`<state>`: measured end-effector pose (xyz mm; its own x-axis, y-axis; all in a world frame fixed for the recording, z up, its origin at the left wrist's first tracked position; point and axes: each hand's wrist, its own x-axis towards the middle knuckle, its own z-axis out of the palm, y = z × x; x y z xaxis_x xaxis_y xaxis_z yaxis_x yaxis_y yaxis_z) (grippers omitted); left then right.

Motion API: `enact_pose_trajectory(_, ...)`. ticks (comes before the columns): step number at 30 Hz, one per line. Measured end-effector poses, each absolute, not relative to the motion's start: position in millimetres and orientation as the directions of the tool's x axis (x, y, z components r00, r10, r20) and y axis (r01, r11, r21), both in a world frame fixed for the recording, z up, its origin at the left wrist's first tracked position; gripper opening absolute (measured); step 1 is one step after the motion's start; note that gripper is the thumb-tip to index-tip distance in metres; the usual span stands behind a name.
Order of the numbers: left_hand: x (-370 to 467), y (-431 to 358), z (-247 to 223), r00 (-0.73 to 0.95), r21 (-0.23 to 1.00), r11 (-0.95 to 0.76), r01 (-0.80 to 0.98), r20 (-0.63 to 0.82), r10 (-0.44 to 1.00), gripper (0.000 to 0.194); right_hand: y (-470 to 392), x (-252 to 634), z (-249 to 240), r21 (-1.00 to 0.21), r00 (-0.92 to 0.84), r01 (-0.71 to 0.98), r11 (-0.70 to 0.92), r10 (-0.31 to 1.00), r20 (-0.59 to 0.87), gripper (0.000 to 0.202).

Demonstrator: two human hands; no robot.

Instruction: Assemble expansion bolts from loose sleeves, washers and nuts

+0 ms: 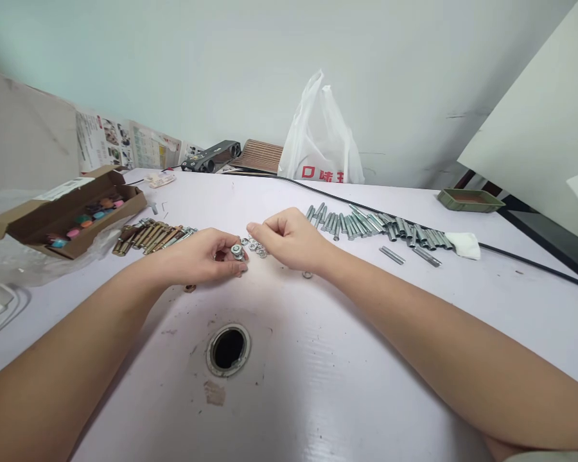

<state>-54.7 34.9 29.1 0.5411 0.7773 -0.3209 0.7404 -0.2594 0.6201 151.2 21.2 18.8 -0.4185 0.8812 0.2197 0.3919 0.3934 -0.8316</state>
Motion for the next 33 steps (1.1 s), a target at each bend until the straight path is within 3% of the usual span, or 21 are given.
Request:
enact_pose_trajectory(2,-55.4,35.9,28.8,0.574,0.626,-0.302,0.719,-0.291,0.765,0.028,21.0,148.4,14.9,-0.867,-0.487,0.336,0.367,0.856,0.174,0.041)
enact_pose_trajectory(5,-56.0,37.1,28.0,0.59,0.625,-0.325,0.71,-0.278,0.758,0.027,21.9,148.3,10.2,-0.891,-0.552,0.277,0.359,0.818,0.159,0.054)
enact_pose_trajectory(8,-55.8,37.7,27.1,0.557,0.622,-0.275,0.733,-0.318,0.767,0.031,24.1,154.0,9.3,-0.907,-0.384,0.29,0.306,0.905,0.182,0.069)
enact_pose_trajectory(11,-56.4,38.5,25.8,0.557,0.62,-0.267,0.737,-0.335,0.76,0.032,25.0,157.1,9.7,-0.934,-0.299,0.234,0.269,0.934,0.194,0.065)
enact_pose_trajectory(15,-58.4,38.9,25.2,0.584,0.607,-0.33,0.723,-0.282,0.761,0.03,20.6,149.6,8.1,-0.934,-0.484,0.18,0.31,0.854,0.19,0.052)
enact_pose_trajectory(18,-58.3,37.3,26.6,0.618,0.627,-0.348,0.697,-0.277,0.736,0.029,18.5,146.4,7.8,-0.92,-0.569,0.211,0.329,0.807,0.159,0.055)
enact_pose_trajectory(22,-55.9,34.4,29.2,0.566,0.63,-0.27,0.728,-0.33,0.756,0.031,22.2,153.2,11.3,-0.925,-0.397,0.274,0.263,0.907,0.14,0.066)
enact_pose_trajectory(25,-54.6,34.1,30.3,0.537,0.616,-0.239,0.751,-0.359,0.763,0.032,24.2,155.4,12.3,-0.926,-0.327,0.28,0.253,0.932,0.156,0.064)
enact_pose_trajectory(29,-55.7,36.5,28.9,0.555,0.611,-0.274,0.742,-0.331,0.763,0.032,20.7,147.4,7.9,-0.93,-0.436,0.233,0.284,0.886,0.161,0.05)
enact_pose_trajectory(33,-58.1,38.2,26.1,0.577,0.613,-0.296,0.732,-0.327,0.748,0.032,17.2,144.4,6.7,-0.924,-0.546,0.24,0.298,0.828,0.125,0.057)
